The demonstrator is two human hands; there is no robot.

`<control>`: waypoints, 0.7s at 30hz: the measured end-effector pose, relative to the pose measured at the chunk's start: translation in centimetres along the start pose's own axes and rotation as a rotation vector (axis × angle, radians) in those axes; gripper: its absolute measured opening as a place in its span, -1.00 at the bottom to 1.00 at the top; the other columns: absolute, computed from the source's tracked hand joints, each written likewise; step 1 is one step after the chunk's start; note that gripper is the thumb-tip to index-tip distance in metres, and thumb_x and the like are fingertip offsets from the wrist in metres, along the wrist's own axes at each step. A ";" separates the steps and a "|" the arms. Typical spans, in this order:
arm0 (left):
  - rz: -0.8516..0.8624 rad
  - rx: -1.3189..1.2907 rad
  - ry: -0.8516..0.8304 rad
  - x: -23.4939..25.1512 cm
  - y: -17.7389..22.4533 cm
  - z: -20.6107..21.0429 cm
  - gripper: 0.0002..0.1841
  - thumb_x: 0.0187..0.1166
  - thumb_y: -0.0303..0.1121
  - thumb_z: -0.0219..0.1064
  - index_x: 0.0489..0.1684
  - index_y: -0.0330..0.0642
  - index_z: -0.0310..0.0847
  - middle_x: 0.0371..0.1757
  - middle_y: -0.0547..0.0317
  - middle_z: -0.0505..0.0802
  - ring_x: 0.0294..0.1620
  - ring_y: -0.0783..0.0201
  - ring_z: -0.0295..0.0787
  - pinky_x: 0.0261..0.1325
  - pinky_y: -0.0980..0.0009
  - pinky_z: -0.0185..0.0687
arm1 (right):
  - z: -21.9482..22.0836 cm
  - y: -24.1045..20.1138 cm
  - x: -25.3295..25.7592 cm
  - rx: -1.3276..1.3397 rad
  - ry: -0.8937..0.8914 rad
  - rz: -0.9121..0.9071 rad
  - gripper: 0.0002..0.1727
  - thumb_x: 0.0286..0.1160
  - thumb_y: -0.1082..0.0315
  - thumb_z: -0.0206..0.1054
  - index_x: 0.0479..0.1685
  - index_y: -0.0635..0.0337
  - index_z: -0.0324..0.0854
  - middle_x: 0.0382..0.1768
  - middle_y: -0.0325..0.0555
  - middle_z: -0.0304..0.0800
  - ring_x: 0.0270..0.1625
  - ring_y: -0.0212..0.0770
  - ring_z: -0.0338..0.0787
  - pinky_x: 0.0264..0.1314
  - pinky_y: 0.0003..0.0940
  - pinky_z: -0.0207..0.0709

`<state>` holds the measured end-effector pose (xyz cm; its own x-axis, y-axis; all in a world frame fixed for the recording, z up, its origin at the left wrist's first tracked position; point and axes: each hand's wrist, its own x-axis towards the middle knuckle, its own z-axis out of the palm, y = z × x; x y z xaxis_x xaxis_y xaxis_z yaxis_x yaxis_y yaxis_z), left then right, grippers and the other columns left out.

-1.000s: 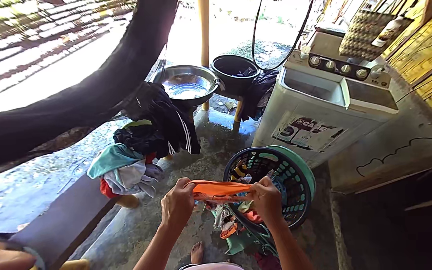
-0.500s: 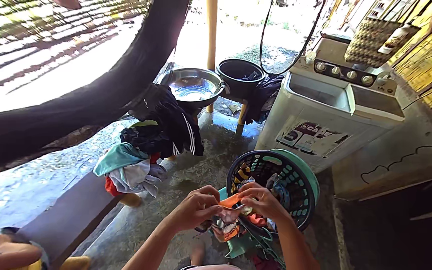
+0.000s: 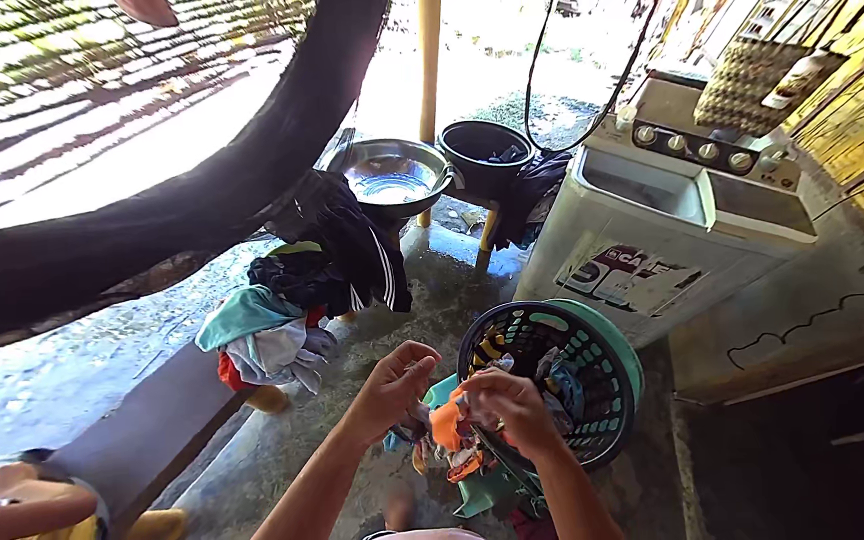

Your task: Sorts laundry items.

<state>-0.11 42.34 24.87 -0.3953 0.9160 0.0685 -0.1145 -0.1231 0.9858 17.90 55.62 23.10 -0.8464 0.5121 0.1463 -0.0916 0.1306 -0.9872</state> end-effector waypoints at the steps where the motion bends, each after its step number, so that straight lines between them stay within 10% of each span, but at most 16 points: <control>1: 0.000 -0.015 -0.007 0.0 0.0 0.3 -0.85 0.78 -0.40 0.08 -0.04 -0.11 0.60 -0.37 0.50 0.70 -0.41 0.61 0.60 -0.25 0.67 0.57 | 0.5 0.4 0.0 -0.114 -0.107 -0.021 -0.62 0.42 0.49 0.22 0.19 0.34 0.75 0.13 -0.06 0.76 0.12 -0.38 0.73 0.12 -0.47 0.64; 3: 0.001 -0.041 -0.026 0.0 -0.1 0.9 -0.87 0.76 -0.42 0.11 -0.07 -0.11 0.60 -0.43 0.50 0.70 -0.44 0.61 0.61 -0.26 0.65 0.58 | 1.7 0.8 0.1 -0.258 -0.272 -0.018 -0.46 0.37 0.39 0.45 0.39 0.40 0.64 0.30 0.15 0.66 0.32 -0.22 0.65 0.32 -0.40 0.57; 5: -0.001 -0.052 -0.040 0.0 -0.1 0.9 -0.90 0.73 -0.43 0.15 -0.08 -0.11 0.60 -0.42 0.49 0.72 -0.44 0.60 0.62 -0.25 0.64 0.61 | 2.8 1.2 0.2 -0.309 -0.309 -0.003 -0.63 0.45 0.34 0.48 0.14 0.41 0.74 0.18 0.13 0.71 0.26 -0.25 0.66 0.32 -0.44 0.55; 11: -0.144 0.351 -0.232 -0.6 -0.7 -3.0 -0.61 0.47 -0.26 0.47 0.20 -0.18 0.59 -0.06 0.33 0.74 -0.29 0.56 0.64 -0.17 0.58 0.61 | 0.4 1.7 0.5 0.036 -0.102 -0.037 -0.80 0.59 0.42 0.20 -0.35 0.24 0.69 -0.22 -0.36 0.71 -0.09 -0.58 0.67 0.07 -0.56 0.59; 14: -0.226 0.645 -0.323 -1.1 -1.0 -3.9 -0.75 0.53 -0.33 0.40 0.10 -0.16 0.67 -0.26 0.28 0.77 -0.34 0.50 0.63 -0.19 0.45 0.56 | -1.0 0.8 0.4 0.197 -0.051 -0.034 -0.79 0.60 0.43 0.17 -0.38 0.05 0.66 -0.23 -0.48 0.70 -0.11 -0.60 0.67 0.06 -0.56 0.58; 18: -0.239 0.982 -0.096 -1.5 -1.6 -3.8 -0.78 0.51 -0.50 0.31 0.06 -0.27 0.73 -0.07 -0.11 0.82 0.02 -0.07 0.76 0.13 -0.15 0.60 | -1.5 -0.1 0.3 0.280 0.015 -0.024 -0.76 0.59 0.44 0.15 -0.35 0.03 0.70 -0.25 -0.45 0.78 -0.14 -0.58 0.73 0.05 -0.56 0.63; 21: -0.120 1.129 0.206 -1.8 -3.1 -4.2 -0.69 0.41 -0.57 0.36 0.12 -0.28 0.76 0.13 -0.25 0.81 0.25 -0.30 0.70 0.25 -0.25 0.56 | -1.7 -0.7 0.0 0.380 0.099 -0.009 -0.74 0.59 0.46 0.12 -0.34 0.07 0.74 -0.25 -0.34 0.84 -0.15 -0.51 0.79 0.03 -0.52 0.69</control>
<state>-2.85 39.47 21.08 -0.5907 0.8058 0.0410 0.6779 0.4681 0.5668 18.91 56.98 23.89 -0.7918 0.5940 0.1419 -0.3019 -0.1787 -0.9365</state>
